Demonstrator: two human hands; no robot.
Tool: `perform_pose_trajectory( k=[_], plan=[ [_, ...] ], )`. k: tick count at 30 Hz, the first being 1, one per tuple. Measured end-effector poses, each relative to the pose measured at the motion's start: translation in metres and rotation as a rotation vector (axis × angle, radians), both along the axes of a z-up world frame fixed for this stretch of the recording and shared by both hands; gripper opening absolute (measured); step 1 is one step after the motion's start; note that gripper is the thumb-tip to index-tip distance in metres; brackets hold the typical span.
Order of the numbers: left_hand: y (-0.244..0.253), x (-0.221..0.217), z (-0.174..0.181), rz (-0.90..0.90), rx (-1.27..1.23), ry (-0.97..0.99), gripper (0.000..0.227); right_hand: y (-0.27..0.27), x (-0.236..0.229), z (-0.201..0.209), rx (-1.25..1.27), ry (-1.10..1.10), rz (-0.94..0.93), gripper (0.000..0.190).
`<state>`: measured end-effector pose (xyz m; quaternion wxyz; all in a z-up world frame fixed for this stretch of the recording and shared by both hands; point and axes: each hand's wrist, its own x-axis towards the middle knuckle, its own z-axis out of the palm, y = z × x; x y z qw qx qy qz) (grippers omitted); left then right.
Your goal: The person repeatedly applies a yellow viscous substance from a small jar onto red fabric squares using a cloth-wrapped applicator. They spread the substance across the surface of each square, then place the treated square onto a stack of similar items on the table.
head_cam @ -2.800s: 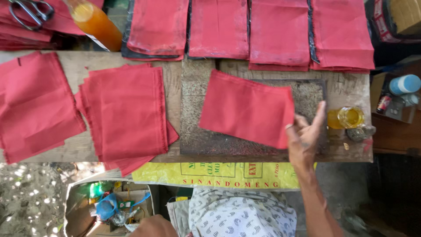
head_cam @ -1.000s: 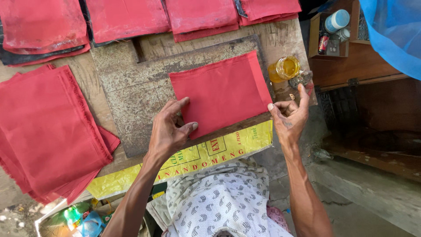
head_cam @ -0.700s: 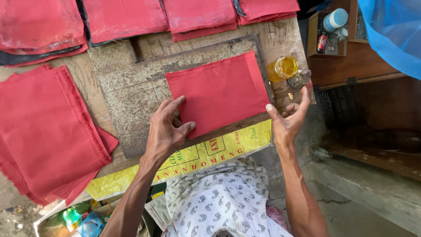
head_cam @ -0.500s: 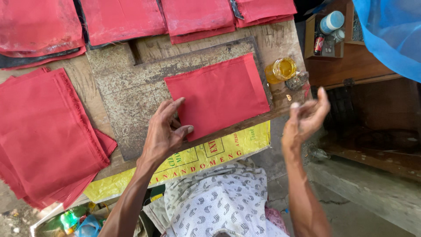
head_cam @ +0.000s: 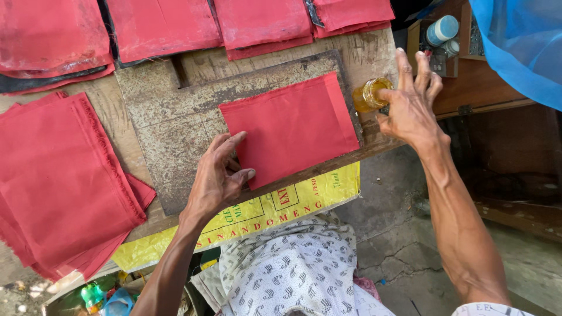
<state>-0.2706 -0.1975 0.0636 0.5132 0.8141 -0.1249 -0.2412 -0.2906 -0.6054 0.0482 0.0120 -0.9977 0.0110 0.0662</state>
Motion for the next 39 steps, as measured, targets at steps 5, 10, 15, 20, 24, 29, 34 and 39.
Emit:
perform_pose_trajectory(
  k=[5, 10, 15, 20, 24, 29, 34, 39],
  plan=[
    [-0.001, 0.002, 0.003, -0.01, 0.014, 0.011, 0.07, -0.003, 0.002, 0.014, 0.237, 0.023, -0.127, 0.04],
    [0.0, 0.004, 0.004, -0.014, -0.033, 0.07, 0.071, -0.007, -0.025, 0.03, 0.765, -0.178, -0.263, 0.038],
    [0.002, 0.005, 0.004, -0.013, -0.031, 0.101, 0.067, 0.004, -0.05, 0.021, 0.922, -0.197, -0.382, 0.049],
    [0.003, 0.004, 0.003, -0.021, -0.054, 0.054, 0.066, 0.034, -0.062, 0.028, 0.242, -0.4, -0.105, 0.049],
    [0.002, 0.004, 0.005, -0.025, -0.033, 0.069, 0.072, 0.044, -0.069, 0.055, 0.612, -0.369, 0.018, 0.03],
    [0.0, 0.003, 0.011, -0.036, 0.013, 0.018, 0.084, 0.038, -0.096, 0.062, 1.482, -0.633, -0.119, 0.033],
    [-0.003, 0.007, 0.015, -0.051, 0.075, 0.025, 0.09, 0.078, -0.129, -0.003, 1.573, 0.019, -0.288, 0.089],
    [-0.003, 0.007, 0.017, -0.083, 0.097, -0.023, 0.095, 0.101, -0.145, -0.037, 1.681, 0.092, -0.392, 0.102]
  ],
)
